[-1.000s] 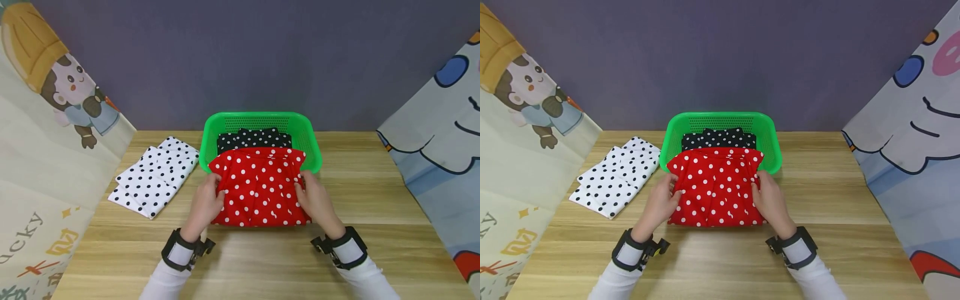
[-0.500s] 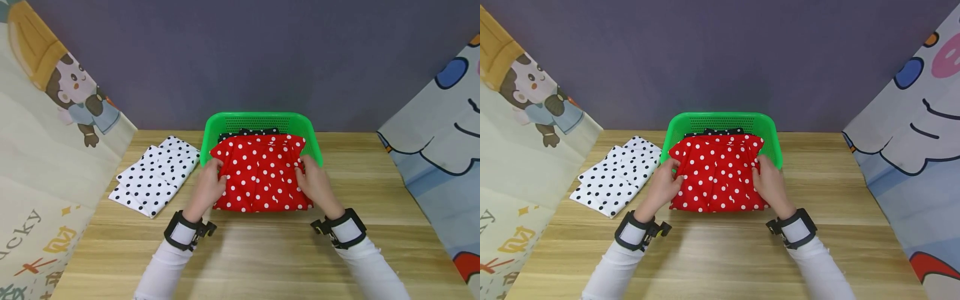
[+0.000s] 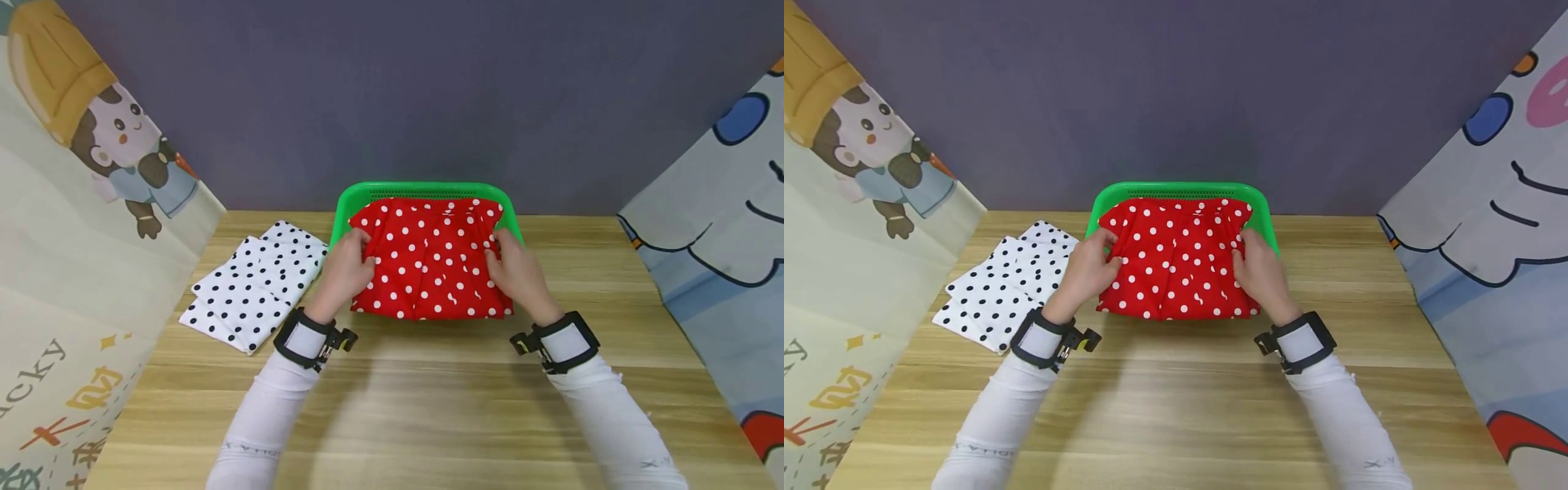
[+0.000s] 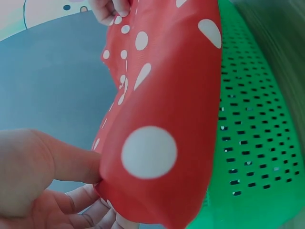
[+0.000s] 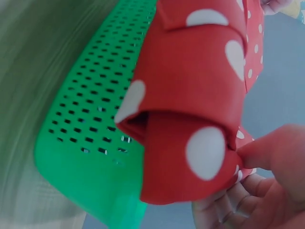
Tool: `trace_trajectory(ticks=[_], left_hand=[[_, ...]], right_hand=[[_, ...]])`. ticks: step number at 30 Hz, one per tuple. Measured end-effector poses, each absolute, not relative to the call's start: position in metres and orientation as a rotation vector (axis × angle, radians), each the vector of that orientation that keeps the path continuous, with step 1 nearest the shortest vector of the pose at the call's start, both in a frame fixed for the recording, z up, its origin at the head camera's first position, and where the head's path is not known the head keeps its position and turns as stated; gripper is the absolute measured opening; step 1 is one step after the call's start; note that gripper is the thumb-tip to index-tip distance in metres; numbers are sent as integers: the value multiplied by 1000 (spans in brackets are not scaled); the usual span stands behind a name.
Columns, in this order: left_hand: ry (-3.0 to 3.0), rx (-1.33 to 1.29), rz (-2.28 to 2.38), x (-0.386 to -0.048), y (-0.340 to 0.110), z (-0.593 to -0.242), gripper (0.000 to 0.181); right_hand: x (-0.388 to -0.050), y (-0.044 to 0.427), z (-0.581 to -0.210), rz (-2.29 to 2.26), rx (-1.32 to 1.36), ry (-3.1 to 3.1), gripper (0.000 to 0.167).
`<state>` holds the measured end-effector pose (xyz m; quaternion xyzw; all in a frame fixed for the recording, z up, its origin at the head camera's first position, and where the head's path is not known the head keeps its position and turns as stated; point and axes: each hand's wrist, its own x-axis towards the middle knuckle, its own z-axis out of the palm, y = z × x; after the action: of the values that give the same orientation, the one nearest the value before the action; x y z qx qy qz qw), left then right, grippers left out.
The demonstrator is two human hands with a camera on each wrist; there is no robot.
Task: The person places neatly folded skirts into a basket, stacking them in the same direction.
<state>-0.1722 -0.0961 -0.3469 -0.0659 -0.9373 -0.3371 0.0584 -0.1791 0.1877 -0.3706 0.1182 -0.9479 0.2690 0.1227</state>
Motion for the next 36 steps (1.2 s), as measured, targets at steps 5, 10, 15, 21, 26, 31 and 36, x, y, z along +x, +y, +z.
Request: trace_trajectory(ticks=[5,10,15,21,26,31,36], left_hand=[[-2866,-193,-1020,-186,-96,-340,33],[-2865,-184,-1026,-199,-96,-335,32],[-2884,-170,-1024,-210,-95,-331,31],[-2912,-154,-1008,-224,-94,-327,34],[-2922,-130,-1011,-235,-94,-327,32],[-2938,-98,-957,-243,-92,-327,33],[-2986,-77,-883,-250,-91,-331,34]], right_hand=[[-194,189,-363,776,367,-2759,32],[-208,188,-357,757,384,-2749,31],[-220,188,-351,769,377,-2768,31],[-233,186,-345,769,329,-2818,32],[-243,184,-342,780,264,-2868,34],[-250,183,-342,785,232,-2895,36],[-257,182,-345,780,220,-2933,37]])
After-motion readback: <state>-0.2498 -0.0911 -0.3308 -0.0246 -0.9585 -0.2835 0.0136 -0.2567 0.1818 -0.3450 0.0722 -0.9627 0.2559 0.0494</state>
